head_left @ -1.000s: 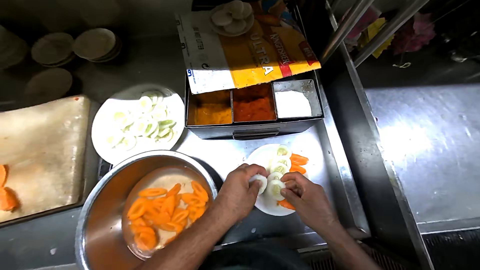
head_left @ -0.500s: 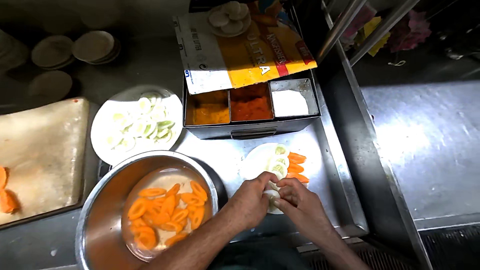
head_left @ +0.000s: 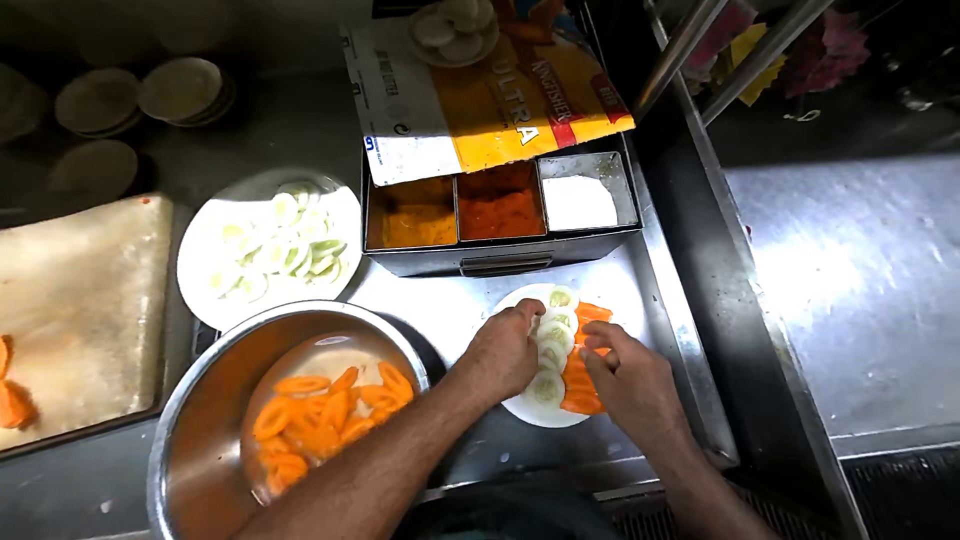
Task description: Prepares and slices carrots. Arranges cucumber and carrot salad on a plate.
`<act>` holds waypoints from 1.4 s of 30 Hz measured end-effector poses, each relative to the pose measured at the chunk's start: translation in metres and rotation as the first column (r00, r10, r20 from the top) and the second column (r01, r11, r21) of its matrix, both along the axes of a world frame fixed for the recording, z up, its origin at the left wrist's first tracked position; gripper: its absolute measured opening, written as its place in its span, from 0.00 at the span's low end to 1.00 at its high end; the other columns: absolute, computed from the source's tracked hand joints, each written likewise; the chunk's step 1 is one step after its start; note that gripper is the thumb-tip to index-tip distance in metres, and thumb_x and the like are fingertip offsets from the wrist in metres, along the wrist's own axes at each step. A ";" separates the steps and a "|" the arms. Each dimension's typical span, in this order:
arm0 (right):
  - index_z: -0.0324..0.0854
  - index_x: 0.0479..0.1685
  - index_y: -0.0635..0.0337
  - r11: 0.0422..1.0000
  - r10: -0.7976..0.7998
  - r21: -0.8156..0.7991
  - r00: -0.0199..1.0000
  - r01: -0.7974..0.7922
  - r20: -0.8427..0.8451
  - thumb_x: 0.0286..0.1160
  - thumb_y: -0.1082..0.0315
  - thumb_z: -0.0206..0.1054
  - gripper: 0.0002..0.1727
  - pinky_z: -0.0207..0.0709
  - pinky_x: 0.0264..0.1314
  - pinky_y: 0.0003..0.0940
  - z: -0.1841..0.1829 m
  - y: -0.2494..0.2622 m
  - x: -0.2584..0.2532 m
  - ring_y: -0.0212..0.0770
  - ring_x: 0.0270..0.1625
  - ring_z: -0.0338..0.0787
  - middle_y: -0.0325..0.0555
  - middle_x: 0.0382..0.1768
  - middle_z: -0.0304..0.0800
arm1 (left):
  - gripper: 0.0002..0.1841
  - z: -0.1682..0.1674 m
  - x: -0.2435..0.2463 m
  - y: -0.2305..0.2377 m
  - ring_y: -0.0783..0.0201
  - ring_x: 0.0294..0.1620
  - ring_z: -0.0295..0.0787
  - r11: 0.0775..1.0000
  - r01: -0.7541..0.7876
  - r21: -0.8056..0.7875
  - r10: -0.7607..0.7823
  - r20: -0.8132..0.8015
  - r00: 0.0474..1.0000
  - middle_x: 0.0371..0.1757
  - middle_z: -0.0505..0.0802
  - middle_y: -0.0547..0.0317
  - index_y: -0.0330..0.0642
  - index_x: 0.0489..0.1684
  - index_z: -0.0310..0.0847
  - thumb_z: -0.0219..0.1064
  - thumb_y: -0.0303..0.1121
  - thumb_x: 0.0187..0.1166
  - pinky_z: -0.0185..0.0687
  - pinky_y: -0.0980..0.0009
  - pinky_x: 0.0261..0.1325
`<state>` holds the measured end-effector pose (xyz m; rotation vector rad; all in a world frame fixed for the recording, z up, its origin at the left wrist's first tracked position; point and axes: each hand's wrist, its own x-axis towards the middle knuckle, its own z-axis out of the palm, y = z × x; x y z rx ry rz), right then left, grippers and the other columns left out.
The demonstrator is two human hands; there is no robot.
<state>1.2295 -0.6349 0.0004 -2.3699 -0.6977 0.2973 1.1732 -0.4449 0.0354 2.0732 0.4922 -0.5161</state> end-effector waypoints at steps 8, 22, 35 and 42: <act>0.85 0.62 0.57 1.000 -0.021 0.011 0.996 0.023 -0.088 0.76 0.74 0.67 0.16 0.84 0.30 0.40 -0.011 0.013 0.017 0.37 0.25 0.86 0.41 0.39 0.94 | 0.24 -0.008 0.020 0.002 0.50 0.55 0.93 0.991 -0.082 -0.104 0.074 -0.078 0.994 0.65 0.90 0.45 0.48 0.84 0.66 0.55 0.27 0.88 0.88 0.49 0.58; 0.85 0.61 0.53 0.995 -0.032 0.084 0.981 0.049 -0.191 0.74 0.74 0.62 0.18 0.81 0.27 0.32 -0.007 0.001 0.016 0.30 0.24 0.84 0.37 0.48 0.94 | 0.25 -0.006 0.012 0.005 0.53 0.46 0.93 0.986 -0.147 -0.082 0.143 -0.047 0.989 0.57 0.92 0.48 0.49 0.83 0.66 0.57 0.26 0.86 0.89 0.52 0.50; 0.88 0.58 0.56 0.987 0.129 -0.068 0.972 -0.145 -0.195 0.78 0.69 0.60 0.15 0.87 0.37 0.39 -0.004 -0.011 -0.018 0.39 0.31 0.91 0.43 0.37 0.95 | 0.25 0.001 -0.010 -0.009 0.51 0.55 0.90 0.996 0.041 -0.085 -0.057 -0.199 0.978 0.59 0.89 0.45 0.46 0.85 0.63 0.55 0.31 0.88 0.84 0.51 0.62; 0.87 0.61 0.57 0.986 0.130 -0.072 0.959 -0.153 -0.252 0.80 0.69 0.58 0.16 0.87 0.41 0.40 0.003 -0.012 -0.018 0.41 0.34 0.92 0.45 0.40 0.95 | 0.26 0.000 -0.013 -0.008 0.52 0.56 0.90 0.992 0.031 -0.124 -0.052 -0.174 0.983 0.62 0.88 0.45 0.45 0.85 0.63 0.55 0.30 0.87 0.84 0.53 0.63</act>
